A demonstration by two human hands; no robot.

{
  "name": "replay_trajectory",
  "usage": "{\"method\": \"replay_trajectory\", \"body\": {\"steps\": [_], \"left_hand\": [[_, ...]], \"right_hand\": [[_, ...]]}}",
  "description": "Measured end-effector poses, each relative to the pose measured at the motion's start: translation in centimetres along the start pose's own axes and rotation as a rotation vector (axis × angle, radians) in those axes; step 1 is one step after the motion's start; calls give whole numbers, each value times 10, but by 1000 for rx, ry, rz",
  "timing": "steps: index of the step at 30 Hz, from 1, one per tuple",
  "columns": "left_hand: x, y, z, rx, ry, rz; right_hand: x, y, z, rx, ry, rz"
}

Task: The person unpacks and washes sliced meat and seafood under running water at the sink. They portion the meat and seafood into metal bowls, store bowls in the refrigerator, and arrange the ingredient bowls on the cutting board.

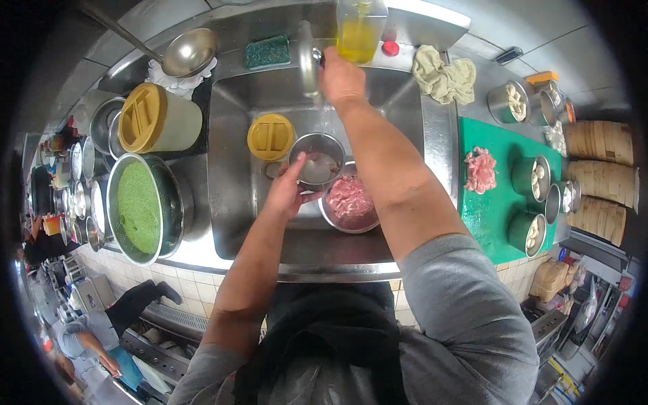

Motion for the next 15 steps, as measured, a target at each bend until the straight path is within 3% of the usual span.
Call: {"method": "replay_trajectory", "body": {"steps": [6, 8, 10, 12, 14, 15], "left_hand": [[22, -9, -2, 8, 19, -25], [33, -11, -3, -26, -13, -51], [33, -17, 1, -9, 33, -66], [29, -27, 6, 26, 10, -26], [25, -38, 17, 333, -232, 57], [27, -41, 12, 322, -245, 56]], "right_hand": [[-23, -7, 11, -60, 83, 97], [-55, -4, 16, 136, 118, 210], [-87, -16, 13, 181, 184, -170], [-120, -34, 7, -90, 182, -568], [-147, -59, 23, -121, 50, -542], [-152, -53, 18, -192, 182, -634]]}}
Point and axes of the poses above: each hand's wrist, its own x-axis towards the middle knuckle, its own y-axis out of the back of the hand, z = x × y, the point moved 5 cm from there along x, towards the middle knuckle, and after that the axes turned 1 degree about -x, right-handed, at the moved point
